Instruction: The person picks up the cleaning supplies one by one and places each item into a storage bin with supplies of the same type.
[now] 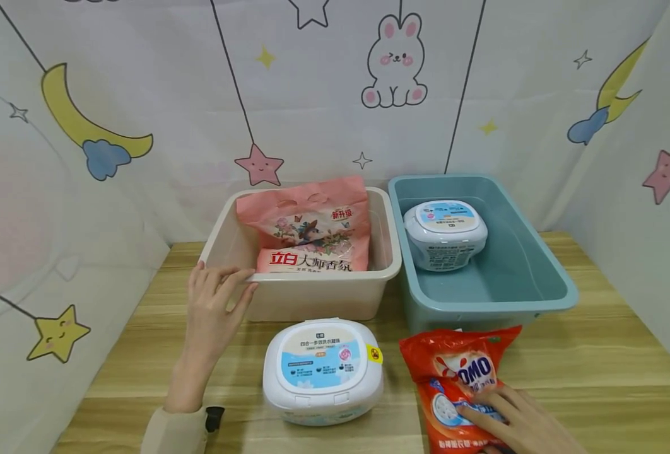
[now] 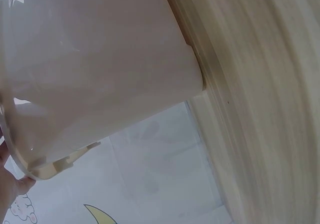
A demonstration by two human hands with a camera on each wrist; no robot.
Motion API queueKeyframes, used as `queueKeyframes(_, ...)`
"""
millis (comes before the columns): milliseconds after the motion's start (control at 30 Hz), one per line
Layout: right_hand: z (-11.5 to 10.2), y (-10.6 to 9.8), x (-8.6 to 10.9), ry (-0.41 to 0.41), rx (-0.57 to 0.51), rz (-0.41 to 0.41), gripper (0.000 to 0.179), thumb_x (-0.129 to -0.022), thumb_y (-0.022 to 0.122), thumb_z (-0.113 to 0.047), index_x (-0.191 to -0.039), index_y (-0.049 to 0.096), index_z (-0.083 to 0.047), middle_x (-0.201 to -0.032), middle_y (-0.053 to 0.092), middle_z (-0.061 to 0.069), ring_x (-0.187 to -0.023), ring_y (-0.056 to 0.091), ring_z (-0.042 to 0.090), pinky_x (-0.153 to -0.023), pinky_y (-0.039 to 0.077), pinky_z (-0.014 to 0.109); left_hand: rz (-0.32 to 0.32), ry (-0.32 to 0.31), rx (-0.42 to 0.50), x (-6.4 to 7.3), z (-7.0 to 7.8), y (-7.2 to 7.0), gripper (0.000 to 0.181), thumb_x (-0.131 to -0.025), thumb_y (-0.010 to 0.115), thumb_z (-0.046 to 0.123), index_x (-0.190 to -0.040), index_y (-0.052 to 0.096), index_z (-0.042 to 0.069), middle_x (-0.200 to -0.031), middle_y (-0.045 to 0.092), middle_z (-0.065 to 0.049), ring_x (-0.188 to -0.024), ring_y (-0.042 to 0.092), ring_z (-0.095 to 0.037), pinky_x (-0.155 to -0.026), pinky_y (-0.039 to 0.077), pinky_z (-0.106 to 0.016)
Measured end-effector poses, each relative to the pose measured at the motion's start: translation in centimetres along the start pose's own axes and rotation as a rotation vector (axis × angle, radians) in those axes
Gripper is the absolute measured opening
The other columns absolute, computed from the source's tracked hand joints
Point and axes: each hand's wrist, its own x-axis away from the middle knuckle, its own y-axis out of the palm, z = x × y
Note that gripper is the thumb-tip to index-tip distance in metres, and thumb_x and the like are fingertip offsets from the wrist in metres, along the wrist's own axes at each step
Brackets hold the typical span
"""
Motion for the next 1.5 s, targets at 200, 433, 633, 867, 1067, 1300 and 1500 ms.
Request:
queueKeyframes(200, 0.0, 0.0, 0.1, 0.003, -0.005, 0.013, 0.064, -0.077, 0.051, -0.075, -0.134, 0.046, -0.047, -0.12, 0.053, -0.015, -0.103, 0.051, 0.01, -0.07, 0.055, 0.029, -0.004, -0.006, 0.0, 0.1, 0.0, 0.0, 0.037, -0.096, 0.055, 0.039, -0.1, 0.071, 0.006, -0.095, 0.063, -0.014, -0.091, 0.053, -0.035, -0.105, 0.027, -0.068)
queueKeyframes(433, 0.2, 0.0, 0.1, -0.037, -0.019, 0.07, 0.059, -0.079, 0.054, -0.071, -0.131, 0.05, -0.044, -0.116, 0.055, -0.015, -0.1, 0.052, 0.008, -0.068, 0.054, 0.025, -0.001, -0.002, -0.002, 0.1, -0.1, 0.0, 0.036, -0.096, 0.055, 0.039, -0.101, 0.071, 0.007, -0.095, 0.063, -0.013, -0.091, 0.053, -0.035, -0.105, 0.027, -0.068)
queueKeyframes(633, 0.3, 0.0, 0.0, -0.06, -0.017, 0.122, 0.053, -0.082, 0.056, -0.066, -0.129, 0.053, -0.042, -0.112, 0.056, -0.015, -0.096, 0.053, 0.007, -0.066, 0.054, 0.025, -0.001, 0.003, -0.01, 0.0, 0.0, 0.0, 0.035, -0.096, 0.056, 0.037, -0.1, 0.071, 0.006, -0.094, 0.063, -0.014, -0.09, 0.053, -0.035, -0.104, 0.028, -0.069)
queueKeyframes(867, 0.4, -0.1, -0.2, -0.102, -0.012, 0.189, 0.049, -0.084, 0.057, -0.063, -0.125, 0.057, -0.038, -0.106, 0.057, -0.014, -0.09, 0.053, 0.007, -0.066, 0.054, 0.026, -0.007, -0.003, -0.008, 0.1, 0.0, 0.0, 0.037, -0.096, 0.054, 0.039, -0.101, 0.071, 0.007, -0.095, 0.063, -0.013, -0.091, 0.052, -0.035, -0.104, 0.027, -0.069)
queueKeyframes(1067, 0.4, -0.4, 0.0, -0.078, 0.011, 0.122, 0.059, -0.078, 0.054, -0.073, -0.126, 0.056, -0.04, -0.107, 0.056, -0.014, -0.093, 0.054, 0.008, -0.065, 0.054, 0.025, -0.01, -0.009, 0.0, 0.1, 0.0, -0.1, 0.037, -0.096, 0.053, 0.04, -0.102, 0.071, 0.008, -0.096, 0.063, -0.013, -0.092, 0.052, -0.035, -0.105, 0.027, -0.068)
queueKeyframes(1300, -0.1, -1.0, 0.0, -0.041, 0.02, 0.096, 0.067, -0.071, 0.052, -0.081, -0.126, 0.054, -0.043, -0.107, 0.056, -0.016, -0.091, 0.054, 0.008, -0.064, 0.052, 0.023, -0.017, -0.015, 0.002, 0.1, 0.0, -0.1, 0.036, -0.096, 0.055, 0.038, -0.102, 0.071, 0.008, -0.097, 0.063, -0.013, -0.093, 0.052, -0.035, -0.106, 0.026, -0.068)
queueKeyframes(1500, -0.2, -1.7, 0.0, -0.068, 0.007, 0.142, 0.063, -0.074, 0.055, -0.076, -0.126, 0.055, -0.041, -0.108, 0.055, -0.014, -0.092, 0.053, 0.007, -0.062, 0.05, 0.019, -0.017, -0.014, 0.005, 0.1, 0.0, -0.1, 0.032, -0.095, 0.058, 0.035, -0.102, 0.071, 0.007, -0.097, 0.063, -0.013, -0.093, 0.052, -0.035, -0.105, 0.026, -0.068)
